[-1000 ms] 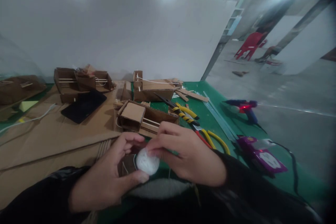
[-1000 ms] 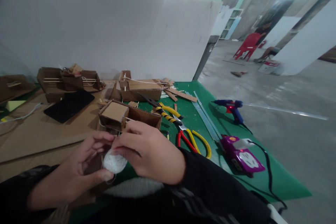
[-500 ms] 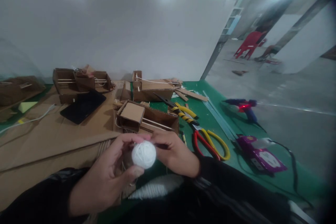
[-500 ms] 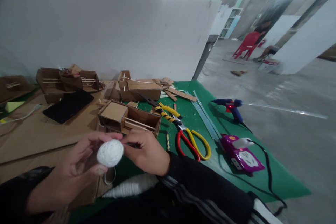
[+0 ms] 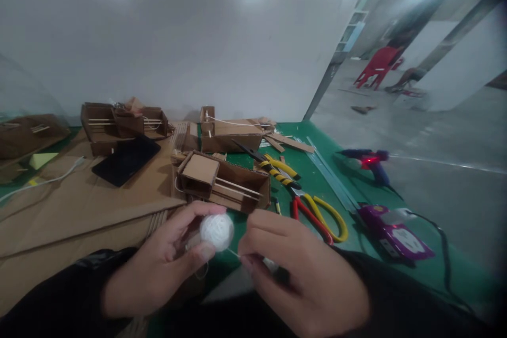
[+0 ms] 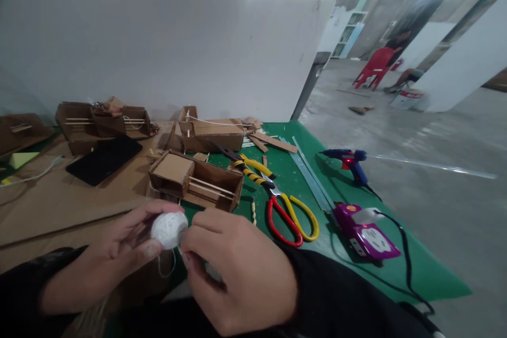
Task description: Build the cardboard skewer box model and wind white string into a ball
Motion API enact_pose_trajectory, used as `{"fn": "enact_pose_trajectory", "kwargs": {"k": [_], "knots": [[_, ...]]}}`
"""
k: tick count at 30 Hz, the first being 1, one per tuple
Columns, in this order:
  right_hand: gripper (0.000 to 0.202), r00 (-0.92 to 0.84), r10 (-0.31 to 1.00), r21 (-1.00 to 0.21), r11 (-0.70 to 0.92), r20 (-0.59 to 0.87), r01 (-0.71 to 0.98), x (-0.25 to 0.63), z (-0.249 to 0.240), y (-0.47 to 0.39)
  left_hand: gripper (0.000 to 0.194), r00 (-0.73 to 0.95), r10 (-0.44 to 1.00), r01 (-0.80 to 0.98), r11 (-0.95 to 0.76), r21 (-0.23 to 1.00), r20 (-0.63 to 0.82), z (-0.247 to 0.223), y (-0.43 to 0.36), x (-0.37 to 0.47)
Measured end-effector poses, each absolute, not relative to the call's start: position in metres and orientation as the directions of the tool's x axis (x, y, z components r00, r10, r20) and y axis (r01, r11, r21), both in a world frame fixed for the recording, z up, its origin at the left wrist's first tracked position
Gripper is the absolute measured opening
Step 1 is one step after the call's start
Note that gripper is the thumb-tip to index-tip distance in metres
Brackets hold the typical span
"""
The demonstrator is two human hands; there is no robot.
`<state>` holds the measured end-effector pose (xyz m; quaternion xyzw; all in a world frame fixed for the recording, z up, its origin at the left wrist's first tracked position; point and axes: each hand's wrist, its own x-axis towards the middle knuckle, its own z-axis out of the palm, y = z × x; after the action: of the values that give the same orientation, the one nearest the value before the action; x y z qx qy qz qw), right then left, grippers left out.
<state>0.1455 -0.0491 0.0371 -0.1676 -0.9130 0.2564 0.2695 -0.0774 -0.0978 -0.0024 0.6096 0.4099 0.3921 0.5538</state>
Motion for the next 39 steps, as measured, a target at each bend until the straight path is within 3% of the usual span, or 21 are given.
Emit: {"fn": "enact_pose_trajectory", "kwargs": {"k": [5, 11, 17, 21, 27, 31, 36, 39], "knots": [[0.012, -0.805, 0.371, -0.544, 0.836, 0.463, 0.073, 0.143, 0.043, -0.039, 0.035, 0.454, 0.891, 0.027, -0.04, 0.999, 0.024, -0.005, -0.099, -0.08], [0.015, -0.718, 0.477, -0.663, 0.748, 0.507, 0.03, 0.134, 0.03, -0.017, 0.034, 0.381, 0.925, -0.107, 0.066, 0.992, -0.021, -0.011, -0.103, -0.076], [0.017, -0.637, 0.666, -0.853, 0.522, 0.388, 0.026, 0.126, 0.006, -0.007, 0.038, 0.394, 0.917, -0.004, -0.063, 0.998, 0.059, -0.008, -0.101, -0.079], [0.014, -0.635, 0.706, -0.886, 0.457, 0.313, 0.072, 0.123, -0.013, -0.011, 0.035, 0.388, 0.917, 0.101, -0.145, 0.984, 0.095, -0.007, -0.1, -0.08], [0.012, -0.69, 0.674, -0.837, 0.516, 0.266, 0.181, 0.124, -0.013, -0.036, 0.034, 0.236, 0.966, 0.08, -0.132, 0.988, 0.11, -0.004, -0.098, -0.077], [0.011, -0.72, 0.621, -0.754, 0.622, 0.31, 0.212, 0.13, 0.002, -0.058, 0.035, 0.166, 0.981, 0.2, -0.132, 0.971, 0.099, -0.005, -0.095, -0.077], [0.014, -0.702, 0.557, -0.684, 0.717, 0.443, 0.137, 0.136, 0.024, -0.065, 0.036, 0.215, 0.969, 0.326, -0.189, 0.926, 0.122, -0.006, -0.093, -0.079], [0.013, -0.716, 0.52, -0.646, 0.753, 0.466, 0.126, 0.137, 0.033, -0.053, 0.037, 0.287, 0.955, 0.288, -0.154, 0.945, 0.069, -0.005, -0.096, -0.079]]}}
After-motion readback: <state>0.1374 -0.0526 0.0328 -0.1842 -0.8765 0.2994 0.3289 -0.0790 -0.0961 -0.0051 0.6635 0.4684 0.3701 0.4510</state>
